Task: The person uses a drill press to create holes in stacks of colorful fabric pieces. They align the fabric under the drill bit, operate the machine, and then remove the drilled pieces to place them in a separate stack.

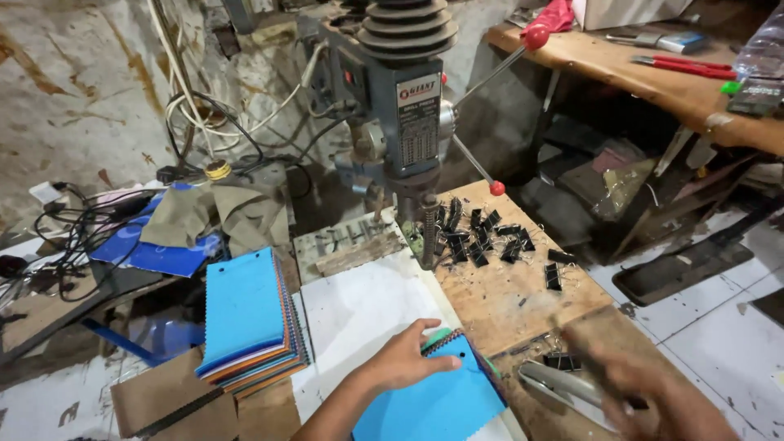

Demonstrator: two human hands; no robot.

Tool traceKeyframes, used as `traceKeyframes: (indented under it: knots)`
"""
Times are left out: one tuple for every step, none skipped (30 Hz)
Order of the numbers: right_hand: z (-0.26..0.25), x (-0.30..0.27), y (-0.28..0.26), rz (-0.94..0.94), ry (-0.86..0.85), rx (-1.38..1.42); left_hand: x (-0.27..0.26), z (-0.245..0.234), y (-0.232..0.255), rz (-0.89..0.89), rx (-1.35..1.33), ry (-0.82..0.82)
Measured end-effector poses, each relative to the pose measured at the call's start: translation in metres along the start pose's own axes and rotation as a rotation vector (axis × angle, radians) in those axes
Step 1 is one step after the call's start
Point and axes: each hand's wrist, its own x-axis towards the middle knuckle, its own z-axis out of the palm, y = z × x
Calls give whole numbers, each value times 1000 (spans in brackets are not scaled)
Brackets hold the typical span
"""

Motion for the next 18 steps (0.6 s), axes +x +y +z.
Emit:
traceKeyframes:
  knots:
    - [-11,43,82,4,-5,1,-4,-1,5,-6,-3,2]
    - [-42,91,137,-229,-165,-471,-8,-2,10,-29,34,2]
    - [-77,155,155,-468,-337,-938,-15,-3,11,-62,64,7]
    - [-75,160,158,-469,-356,-932,-24,-4,10,-77,54,14]
    - [-74,167,159,-322,-450,-1159,-31,-5,12,-81,102,34]
    - [-73,174,160,-167,-535,-1383,-39,-6,14,-85,150,53]
    - [-75,180,169,-173,-545,-1384,-41,-8,3,-90,142,58]
    - [-76,186,178,-470,-644,-1174,-43,-10,-9,-73,264,135]
    - [-80,190,188,-745,-722,-935,-45,-11,-20,-58,388,206]
    - [-80,191,185,-743,-731,-933,-47,-13,-30,-65,383,205]
    - [-79,192,182,-610,-761,-1043,-49,-16,-41,-46,428,208]
    - [-78,193,179,-474,-788,-1151,-51,-18,-51,-27,473,212]
    - [-72,195,172,-474,-794,-1149,-54,-18,-55,-32,470,212]
    - [-65,196,165,-608,-746,-1240,-57,-18,-58,-56,480,181]
    - [-60,198,158,-742,-691,-1328,-60,-17,-61,-78,490,149]
    - [-48,200,147,-741,-696,-1327,-61,-17,-61,-81,487,148]
    - [-37,202,135,-785,-693,-1256,-62,-17,-60,-86,483,129]
    - [-25,203,123,-828,-691,-1185,-63,-17,-59,-92,480,109]
